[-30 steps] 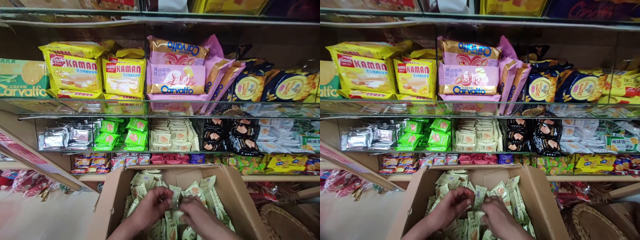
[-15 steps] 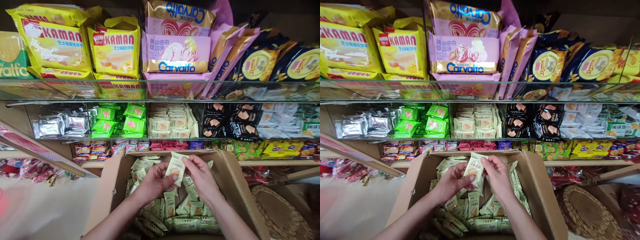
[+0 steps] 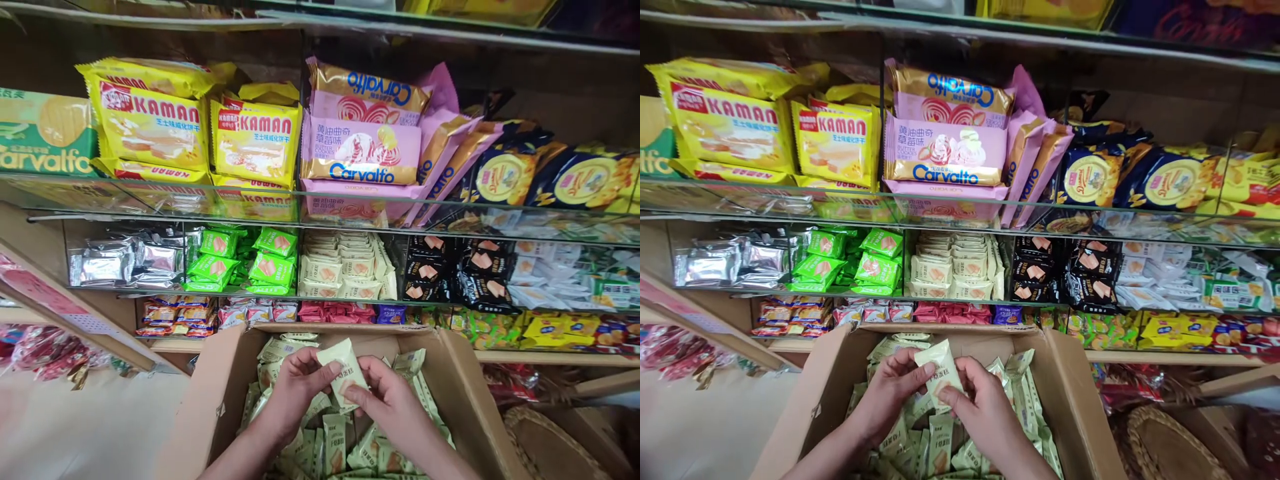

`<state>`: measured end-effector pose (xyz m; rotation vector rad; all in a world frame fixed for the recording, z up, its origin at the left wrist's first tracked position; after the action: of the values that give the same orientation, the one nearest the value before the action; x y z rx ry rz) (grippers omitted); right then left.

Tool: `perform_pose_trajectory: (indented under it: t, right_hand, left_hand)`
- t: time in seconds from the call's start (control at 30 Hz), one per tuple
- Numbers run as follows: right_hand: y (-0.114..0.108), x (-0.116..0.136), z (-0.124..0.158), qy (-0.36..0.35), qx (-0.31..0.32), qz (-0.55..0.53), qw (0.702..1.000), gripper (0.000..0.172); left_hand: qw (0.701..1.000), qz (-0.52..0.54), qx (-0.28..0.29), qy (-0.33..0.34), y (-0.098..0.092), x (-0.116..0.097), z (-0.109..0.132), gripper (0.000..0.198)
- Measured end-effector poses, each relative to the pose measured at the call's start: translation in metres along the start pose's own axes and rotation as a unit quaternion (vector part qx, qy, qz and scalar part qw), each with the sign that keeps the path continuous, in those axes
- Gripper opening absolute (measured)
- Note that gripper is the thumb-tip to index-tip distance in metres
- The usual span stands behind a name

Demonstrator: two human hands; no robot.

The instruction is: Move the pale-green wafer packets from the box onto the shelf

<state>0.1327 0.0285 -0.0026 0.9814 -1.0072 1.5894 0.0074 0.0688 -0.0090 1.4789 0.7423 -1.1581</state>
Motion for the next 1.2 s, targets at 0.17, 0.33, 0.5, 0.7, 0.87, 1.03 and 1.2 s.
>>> perform_pose_trajectory:
  t: [0.17, 0.33, 0.5, 0.7, 0.87, 1.03, 1.2]
  right_hand:
    - [-0.052, 0.055, 0.005, -0.075, -0.129, 0.3, 0.942, 0.024]
    - [-0.098, 0.135, -0.036, -0.189, -0.275, 0.507, 0.795, 0.029]
    - [-0.095, 0.151, -0.091, -0.138, -0.205, 0.609, 0.753, 0.026]
    - [-0.091, 0.143, -0.109, -0.126, -0.192, 0.622, 0.748, 0.022]
    - [-0.094, 0.14, -0.114, -0.128, -0.216, 0.631, 0.734, 0.021]
    - [-0.095, 0.136, -0.116, -0.131, -0.215, 0.637, 0.729, 0.021]
    - [-0.095, 0.142, -0.107, -0.147, -0.226, 0.635, 0.724, 0.022]
  left_hand:
    - [1.0, -0.002, 0.0, -0.016, -0.01, 0.0, 0.0, 0.022]
    - [0.999, -0.019, -0.018, -0.029, -0.021, 0.011, -0.002, 0.022]
    - [0.998, -0.042, -0.007, -0.042, -0.021, 0.024, 0.0, 0.029]
    - [0.996, -0.068, 0.014, -0.051, -0.017, 0.028, 0.002, 0.032]
    - [0.994, -0.078, 0.054, -0.056, -0.013, 0.032, 0.003, 0.036]
    - [0.991, -0.093, 0.085, -0.042, -0.011, 0.04, 0.005, 0.037]
    - [0.977, -0.169, 0.124, -0.046, -0.009, 0.055, 0.012, 0.032]
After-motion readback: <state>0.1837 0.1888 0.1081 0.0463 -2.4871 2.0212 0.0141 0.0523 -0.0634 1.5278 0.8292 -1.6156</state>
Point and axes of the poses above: each hand's wrist, its own z-axis away from the middle knuckle, its own y-axis out of the palm, x = y × z, the point moved 5 cm from there along -z, towards the middle knuckle, and after that the axes turned 10 degrees about y, right-handed, at the moved point
